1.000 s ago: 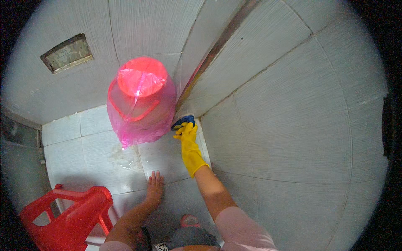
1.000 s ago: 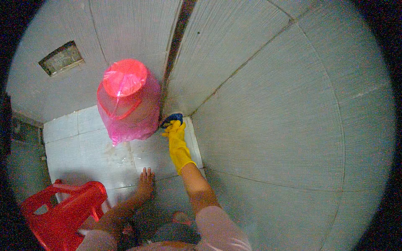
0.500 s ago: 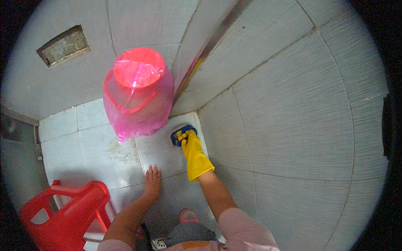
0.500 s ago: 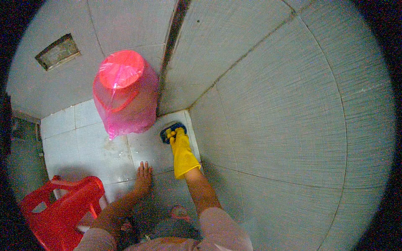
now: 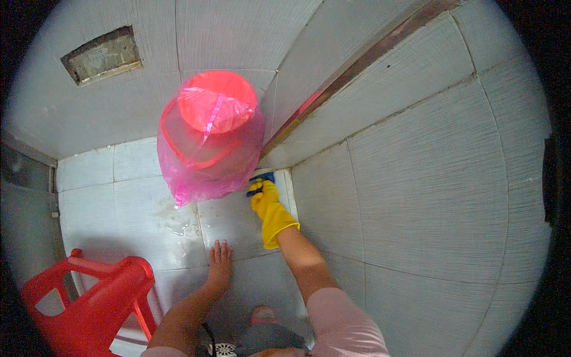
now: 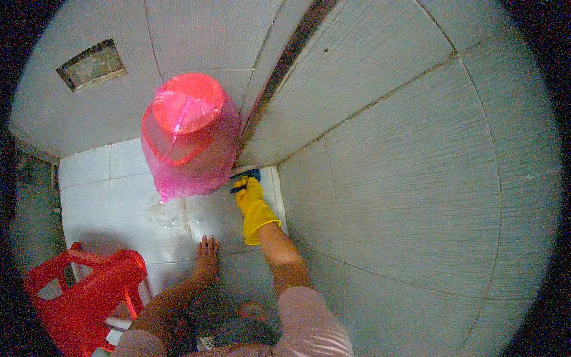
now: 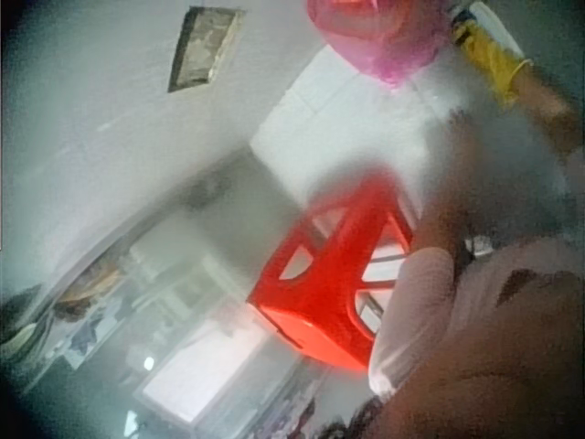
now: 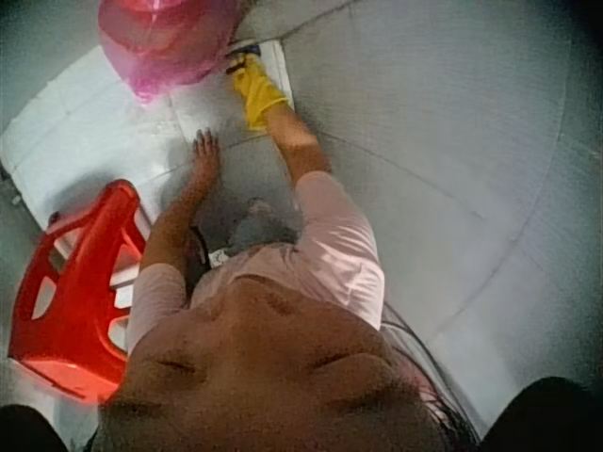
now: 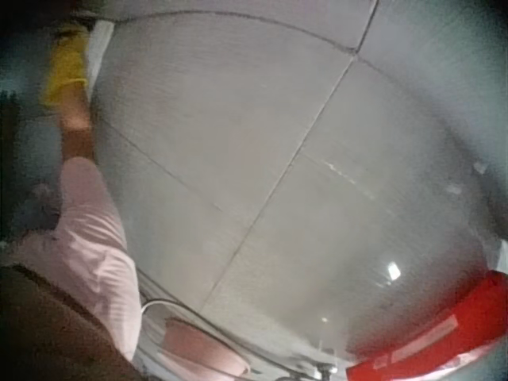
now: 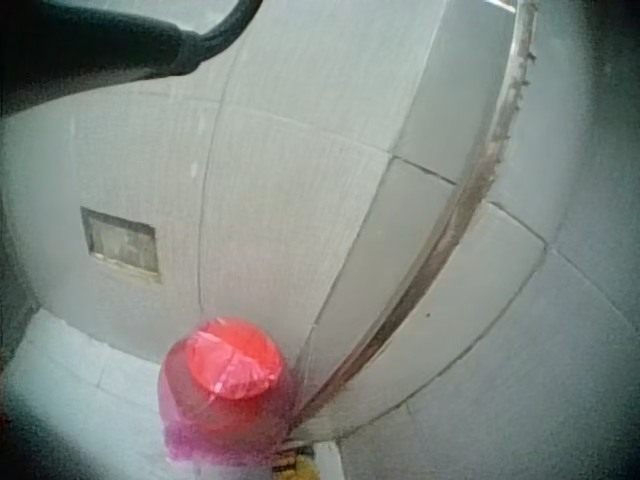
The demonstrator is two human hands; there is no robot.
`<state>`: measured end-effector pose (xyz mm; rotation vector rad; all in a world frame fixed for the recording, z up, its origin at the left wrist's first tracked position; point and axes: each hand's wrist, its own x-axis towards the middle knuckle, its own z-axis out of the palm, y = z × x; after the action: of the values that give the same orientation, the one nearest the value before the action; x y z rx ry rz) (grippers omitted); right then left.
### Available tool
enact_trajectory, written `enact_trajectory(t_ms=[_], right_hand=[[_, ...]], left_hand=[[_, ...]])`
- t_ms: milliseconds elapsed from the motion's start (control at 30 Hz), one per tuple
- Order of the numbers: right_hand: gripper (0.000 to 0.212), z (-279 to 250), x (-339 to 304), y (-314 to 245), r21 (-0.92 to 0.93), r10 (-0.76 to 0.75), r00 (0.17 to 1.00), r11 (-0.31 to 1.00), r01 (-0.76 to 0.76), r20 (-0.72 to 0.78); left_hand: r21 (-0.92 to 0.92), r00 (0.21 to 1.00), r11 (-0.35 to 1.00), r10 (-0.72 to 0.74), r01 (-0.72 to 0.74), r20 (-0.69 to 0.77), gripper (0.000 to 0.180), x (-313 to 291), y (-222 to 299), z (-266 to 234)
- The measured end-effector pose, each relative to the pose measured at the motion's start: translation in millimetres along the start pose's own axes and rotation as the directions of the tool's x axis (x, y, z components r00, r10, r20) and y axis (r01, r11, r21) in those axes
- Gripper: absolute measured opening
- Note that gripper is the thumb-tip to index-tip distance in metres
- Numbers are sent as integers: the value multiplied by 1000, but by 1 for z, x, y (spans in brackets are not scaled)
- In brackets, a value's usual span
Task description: The person scrubs the tiled floor and wall corners of a bathroom using a blue sponge and yellow gloves. They apply a cleaning spray from a green bottle and use a metal scraper to remove grime from the grout lines. The person moves a red plastic stool to access different areas and continues scrubbing the floor and walls.
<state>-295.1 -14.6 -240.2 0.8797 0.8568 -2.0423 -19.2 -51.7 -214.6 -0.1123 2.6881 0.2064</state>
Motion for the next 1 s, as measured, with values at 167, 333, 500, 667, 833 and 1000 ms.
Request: enact_trajectory(t_ms=[167, 333, 500, 667, 833, 1000], right_hand=[[19, -24, 13, -68, 30, -151, 987, 988, 150, 47], [20, -11, 7, -46, -209, 72, 997, 975, -71, -2], [15, -28, 23, -72, -45, -26, 1000, 999, 25, -10], [13, -27, 12, -46, -209, 300, 953, 936, -284, 45], [17, 21, -92, -35, -445, -78, 997, 892, 79, 19], [16, -10, -115, -26, -191, -243, 965, 947, 259, 100]], left_hand=[[-50, 999, 998, 24, -26, -46, 54, 7, 1, 4], [-148, 990, 987, 42, -62, -136, 65, 9, -5, 33], [-213, 983, 971, 75, -110, -166, 51, 6, -12, 25], [-170, 990, 983, 44, -66, -130, 52, -3, -9, 1], [-182, 981, 974, 108, -137, -162, 51, -7, -18, 5], [-94, 982, 990, 93, -109, -163, 51, -4, -12, 1]])
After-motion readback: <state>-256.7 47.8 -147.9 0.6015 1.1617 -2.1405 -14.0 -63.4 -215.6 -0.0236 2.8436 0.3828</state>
